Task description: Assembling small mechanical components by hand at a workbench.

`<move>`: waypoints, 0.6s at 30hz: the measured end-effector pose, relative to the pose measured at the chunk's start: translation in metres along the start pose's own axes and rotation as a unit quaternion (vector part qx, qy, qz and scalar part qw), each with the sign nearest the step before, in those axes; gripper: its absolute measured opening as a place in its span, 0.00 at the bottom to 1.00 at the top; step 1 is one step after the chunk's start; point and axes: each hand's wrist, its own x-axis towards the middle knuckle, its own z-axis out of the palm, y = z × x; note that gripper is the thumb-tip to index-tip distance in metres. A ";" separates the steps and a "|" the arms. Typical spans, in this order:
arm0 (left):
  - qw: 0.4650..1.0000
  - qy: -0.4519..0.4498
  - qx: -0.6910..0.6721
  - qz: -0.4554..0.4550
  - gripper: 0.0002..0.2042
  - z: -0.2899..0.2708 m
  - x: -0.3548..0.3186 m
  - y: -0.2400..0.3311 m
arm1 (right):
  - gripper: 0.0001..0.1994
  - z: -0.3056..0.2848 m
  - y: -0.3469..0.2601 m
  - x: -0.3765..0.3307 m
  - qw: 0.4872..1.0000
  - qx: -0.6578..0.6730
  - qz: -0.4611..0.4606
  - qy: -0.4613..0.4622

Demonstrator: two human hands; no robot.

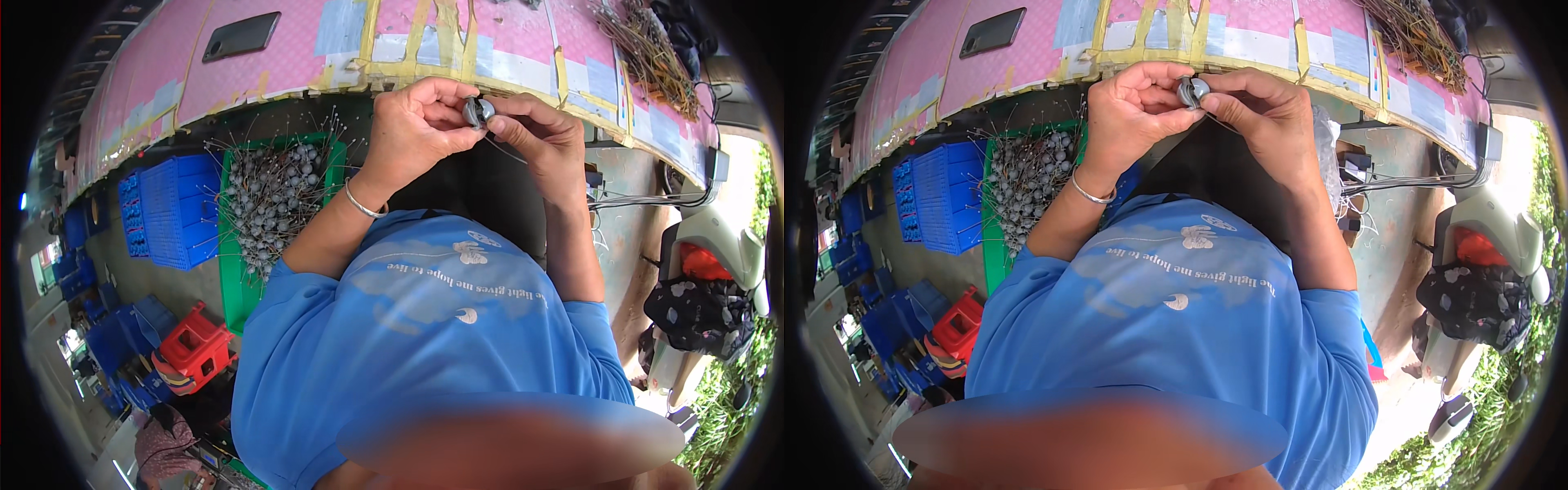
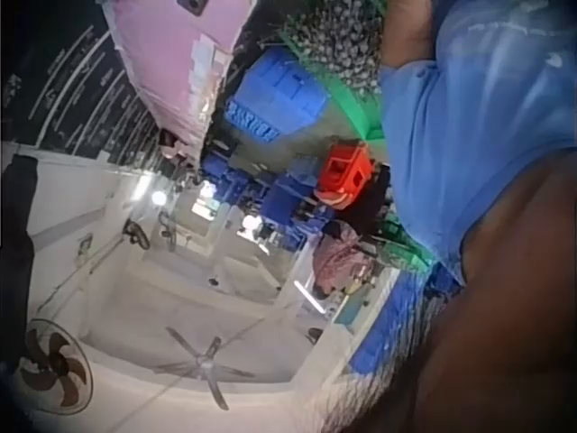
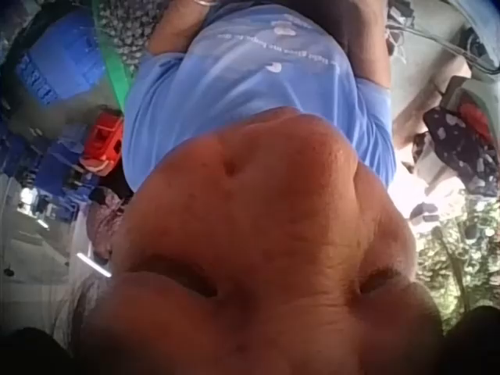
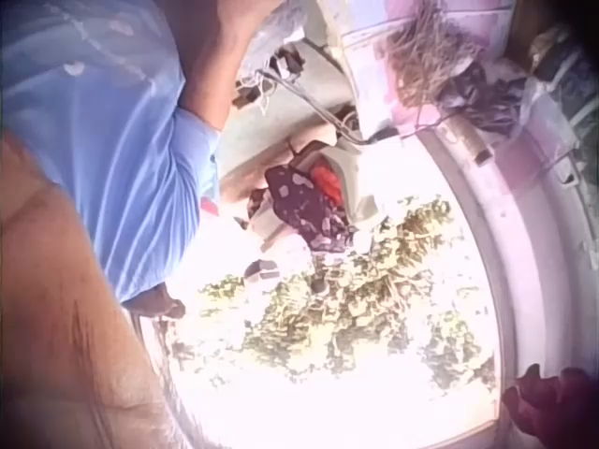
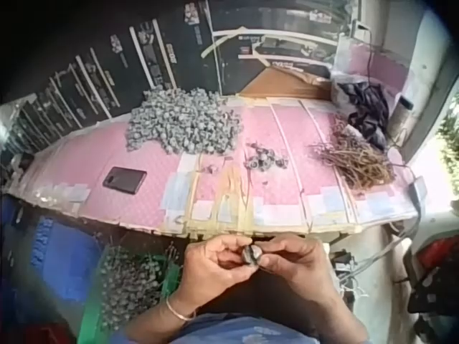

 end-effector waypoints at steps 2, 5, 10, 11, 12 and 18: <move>0.999 -0.012 -0.030 -0.013 0.18 -0.002 0.000 -0.001 | 0.11 -0.003 0.006 0.001 1.000 -0.011 -0.012 0.000; 0.999 -0.008 0.036 0.008 0.17 0.000 -0.001 -0.004 | 0.10 -0.001 0.009 0.000 0.999 -0.031 -0.005 0.012; 0.952 0.010 0.250 0.175 0.18 0.004 0.001 0.000 | 0.10 0.001 0.014 0.001 0.995 -0.073 0.042 0.047; 0.945 -0.002 0.269 0.188 0.18 0.003 0.003 -0.003 | 0.10 0.000 0.016 0.001 0.995 -0.083 0.034 0.049; 0.936 -0.013 0.289 0.201 0.19 0.002 0.003 -0.004 | 0.10 0.000 0.018 0.002 0.994 -0.092 0.025 0.049; 0.999 -0.024 0.007 0.020 0.19 0.011 0.005 -0.006 | 0.12 -0.021 0.012 0.009 0.999 0.021 0.006 -0.034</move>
